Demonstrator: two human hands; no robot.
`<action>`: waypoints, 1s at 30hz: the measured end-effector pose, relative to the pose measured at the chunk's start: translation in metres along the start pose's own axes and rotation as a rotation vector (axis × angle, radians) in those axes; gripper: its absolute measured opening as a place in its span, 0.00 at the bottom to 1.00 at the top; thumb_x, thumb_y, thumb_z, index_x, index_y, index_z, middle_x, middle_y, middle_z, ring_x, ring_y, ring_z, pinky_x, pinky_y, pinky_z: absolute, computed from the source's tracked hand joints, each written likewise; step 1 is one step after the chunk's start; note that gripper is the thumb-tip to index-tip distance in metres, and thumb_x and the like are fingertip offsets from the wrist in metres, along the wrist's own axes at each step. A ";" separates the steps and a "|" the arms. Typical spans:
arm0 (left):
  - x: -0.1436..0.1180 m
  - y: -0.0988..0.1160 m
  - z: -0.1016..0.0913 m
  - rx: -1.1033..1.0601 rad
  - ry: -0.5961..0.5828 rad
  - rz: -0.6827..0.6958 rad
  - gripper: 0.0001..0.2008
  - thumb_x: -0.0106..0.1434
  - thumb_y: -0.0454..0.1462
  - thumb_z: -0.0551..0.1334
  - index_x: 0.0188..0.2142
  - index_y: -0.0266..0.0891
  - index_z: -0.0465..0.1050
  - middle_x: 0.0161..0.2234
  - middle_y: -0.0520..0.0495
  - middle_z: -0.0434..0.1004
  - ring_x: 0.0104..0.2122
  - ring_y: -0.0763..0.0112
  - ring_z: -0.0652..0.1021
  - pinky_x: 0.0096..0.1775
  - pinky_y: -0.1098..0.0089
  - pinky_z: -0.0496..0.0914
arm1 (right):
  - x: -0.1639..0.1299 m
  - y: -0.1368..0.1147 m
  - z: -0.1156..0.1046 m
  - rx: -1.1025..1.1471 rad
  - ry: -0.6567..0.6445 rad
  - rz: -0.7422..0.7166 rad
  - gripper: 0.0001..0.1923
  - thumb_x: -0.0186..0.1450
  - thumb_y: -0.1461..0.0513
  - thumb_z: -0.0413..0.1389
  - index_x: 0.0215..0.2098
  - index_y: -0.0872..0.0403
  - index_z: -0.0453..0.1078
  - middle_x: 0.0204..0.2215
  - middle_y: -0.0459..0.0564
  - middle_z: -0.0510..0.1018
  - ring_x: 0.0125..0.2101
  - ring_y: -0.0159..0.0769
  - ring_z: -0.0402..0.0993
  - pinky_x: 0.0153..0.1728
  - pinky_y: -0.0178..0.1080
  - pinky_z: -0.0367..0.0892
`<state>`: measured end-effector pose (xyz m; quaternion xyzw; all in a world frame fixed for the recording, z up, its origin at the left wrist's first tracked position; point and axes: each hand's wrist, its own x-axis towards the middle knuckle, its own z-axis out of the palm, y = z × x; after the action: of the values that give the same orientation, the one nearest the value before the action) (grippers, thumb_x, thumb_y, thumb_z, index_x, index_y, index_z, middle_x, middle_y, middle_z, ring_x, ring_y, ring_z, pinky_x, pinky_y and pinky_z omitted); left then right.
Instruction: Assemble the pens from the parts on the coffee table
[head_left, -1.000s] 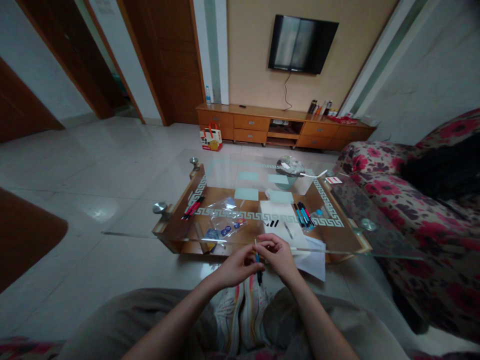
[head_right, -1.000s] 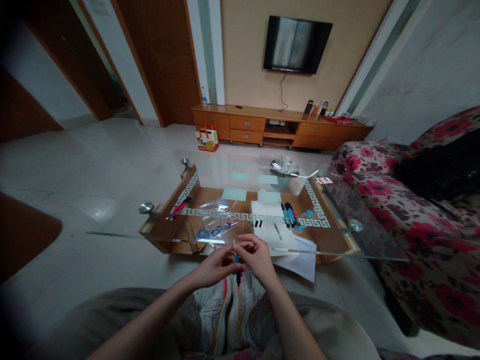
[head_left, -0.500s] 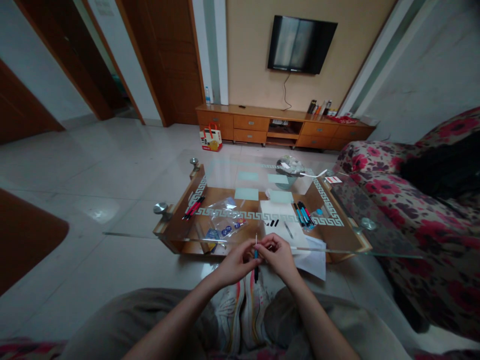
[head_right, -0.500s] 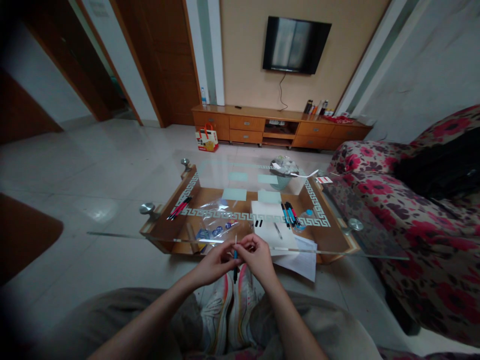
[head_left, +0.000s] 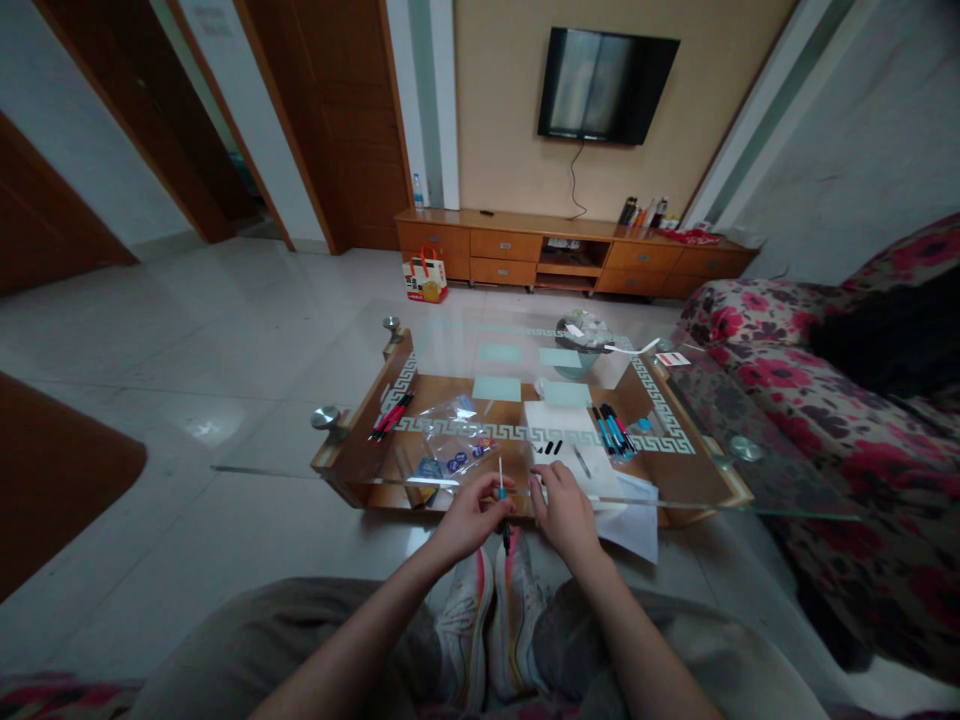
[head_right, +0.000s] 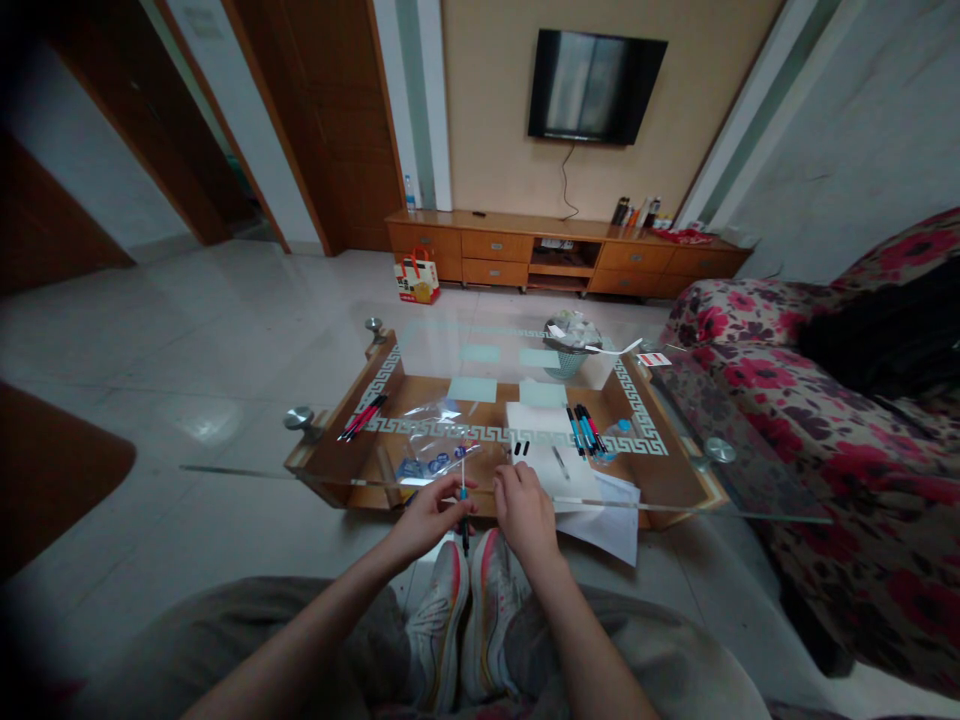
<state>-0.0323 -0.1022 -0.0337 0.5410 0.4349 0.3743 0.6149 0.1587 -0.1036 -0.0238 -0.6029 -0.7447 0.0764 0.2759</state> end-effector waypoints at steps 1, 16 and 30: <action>0.000 0.000 0.000 -0.001 0.000 0.002 0.17 0.62 0.43 0.64 0.48 0.37 0.69 0.34 0.48 0.77 0.27 0.71 0.78 0.28 0.74 0.70 | 0.001 -0.001 0.001 -0.072 -0.012 -0.006 0.13 0.72 0.61 0.48 0.51 0.51 0.70 0.41 0.55 0.74 0.44 0.44 0.70 0.44 0.41 0.63; -0.001 -0.001 0.002 -0.041 -0.019 0.005 0.17 0.62 0.44 0.65 0.47 0.38 0.70 0.34 0.48 0.78 0.28 0.71 0.79 0.29 0.74 0.70 | 0.008 0.003 0.006 -0.380 -0.062 -0.022 0.26 0.72 0.58 0.49 0.67 0.48 0.57 0.40 0.57 0.74 0.42 0.47 0.67 0.40 0.44 0.58; 0.000 -0.006 0.000 -0.029 -0.007 0.000 0.16 0.62 0.43 0.65 0.47 0.38 0.70 0.34 0.48 0.78 0.28 0.71 0.80 0.29 0.74 0.71 | 0.004 0.001 0.002 -0.269 -0.083 -0.037 0.21 0.73 0.60 0.49 0.63 0.45 0.63 0.39 0.53 0.73 0.41 0.44 0.68 0.41 0.42 0.59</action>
<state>-0.0328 -0.1027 -0.0394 0.5331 0.4272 0.3787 0.6244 0.1587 -0.0994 -0.0245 -0.6169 -0.7701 -0.0043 0.1628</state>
